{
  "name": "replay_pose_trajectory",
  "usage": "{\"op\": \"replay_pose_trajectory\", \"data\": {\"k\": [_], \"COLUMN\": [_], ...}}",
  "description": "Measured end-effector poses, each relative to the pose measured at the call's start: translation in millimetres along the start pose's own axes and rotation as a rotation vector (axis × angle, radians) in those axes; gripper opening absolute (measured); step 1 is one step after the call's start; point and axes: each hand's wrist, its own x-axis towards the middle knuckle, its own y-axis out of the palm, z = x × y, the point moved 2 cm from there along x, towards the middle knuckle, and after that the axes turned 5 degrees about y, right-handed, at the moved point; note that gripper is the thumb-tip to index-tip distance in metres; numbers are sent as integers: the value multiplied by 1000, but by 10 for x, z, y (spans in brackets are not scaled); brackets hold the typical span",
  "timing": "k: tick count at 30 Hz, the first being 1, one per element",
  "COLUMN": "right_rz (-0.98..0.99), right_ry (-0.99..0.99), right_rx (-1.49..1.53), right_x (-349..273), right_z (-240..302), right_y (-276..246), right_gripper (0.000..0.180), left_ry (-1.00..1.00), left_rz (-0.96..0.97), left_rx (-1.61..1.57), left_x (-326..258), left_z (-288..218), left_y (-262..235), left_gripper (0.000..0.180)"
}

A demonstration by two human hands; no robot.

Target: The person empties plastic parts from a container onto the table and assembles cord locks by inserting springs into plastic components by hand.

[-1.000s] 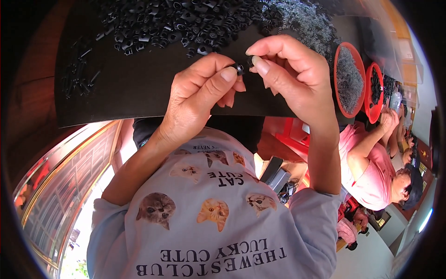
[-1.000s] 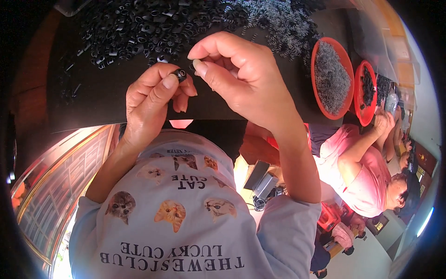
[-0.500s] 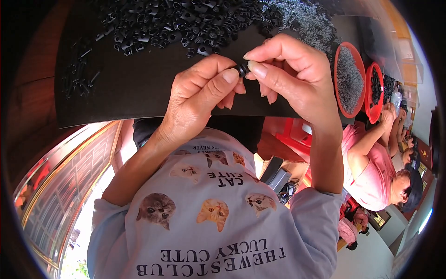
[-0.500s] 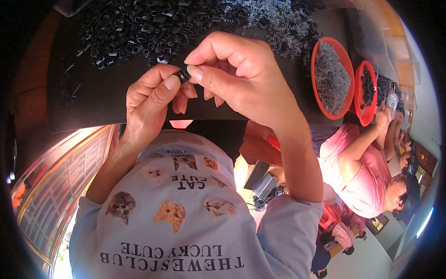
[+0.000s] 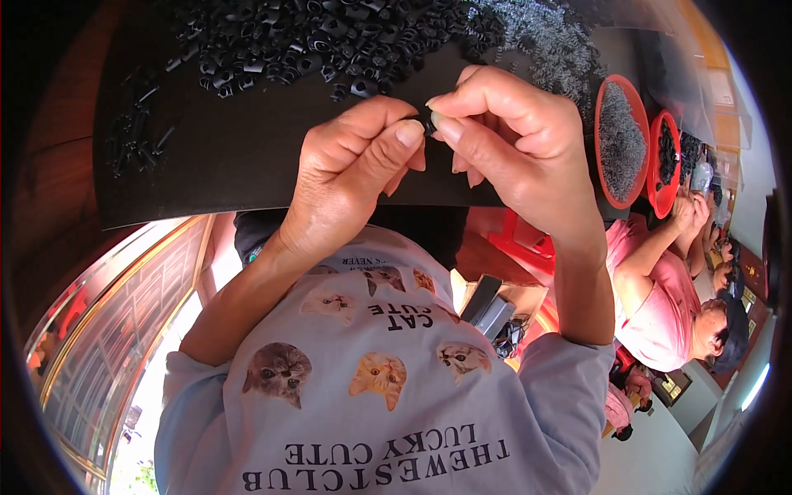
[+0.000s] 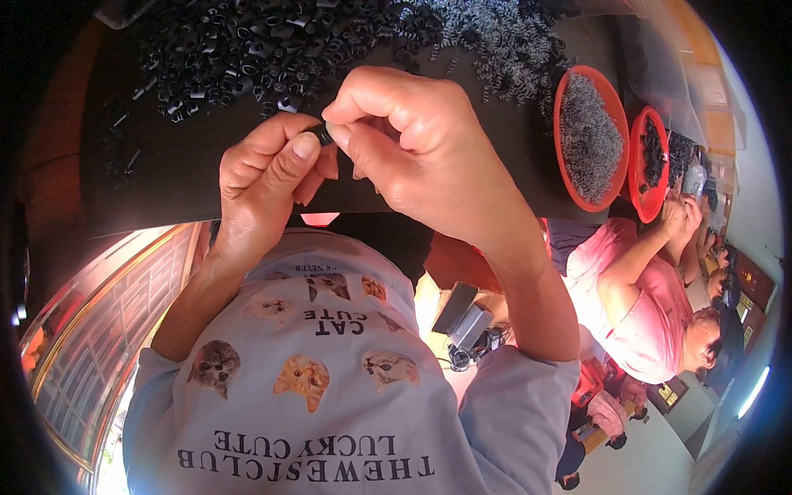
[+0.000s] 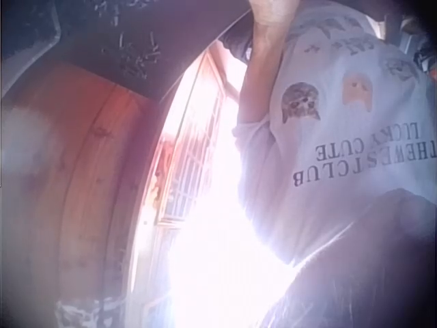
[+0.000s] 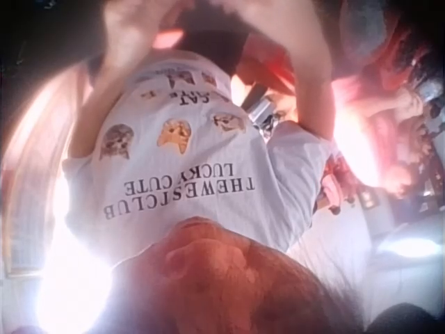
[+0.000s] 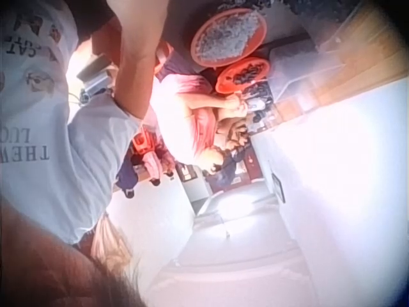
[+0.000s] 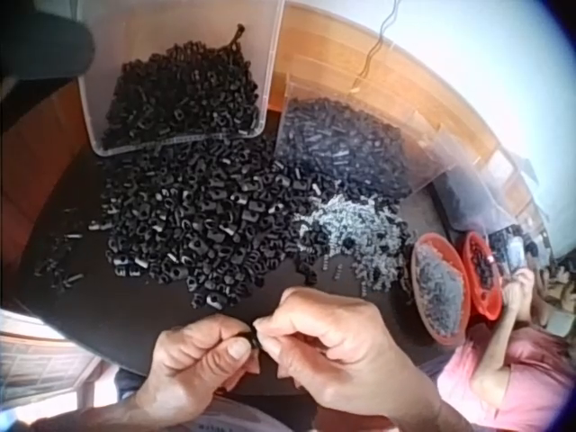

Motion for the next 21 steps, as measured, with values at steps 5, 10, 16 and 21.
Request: {"op": "replay_pose_trajectory", "data": {"k": [5,10,16,21], "right_rz": [0,-3,-71,-110], "right_ry": [-20,-8,-48,-27], "right_rx": [-40,-66,-44,65], "right_x": [9,16,30,2], "right_z": [2,3,20,-16], "right_y": [13,45,112,112], "right_gripper": [7,8,7,5], "left_ry": [-11,-7,-4,12], "left_rz": [-25,-30,-51,-47], "left_rx": [-14,-35,-66,-122], "left_x": [0,1,-8,22], "left_z": [6,5,7,16], "left_y": [-4,-5,-14,-4], "left_gripper": [25,25,24,23]}}
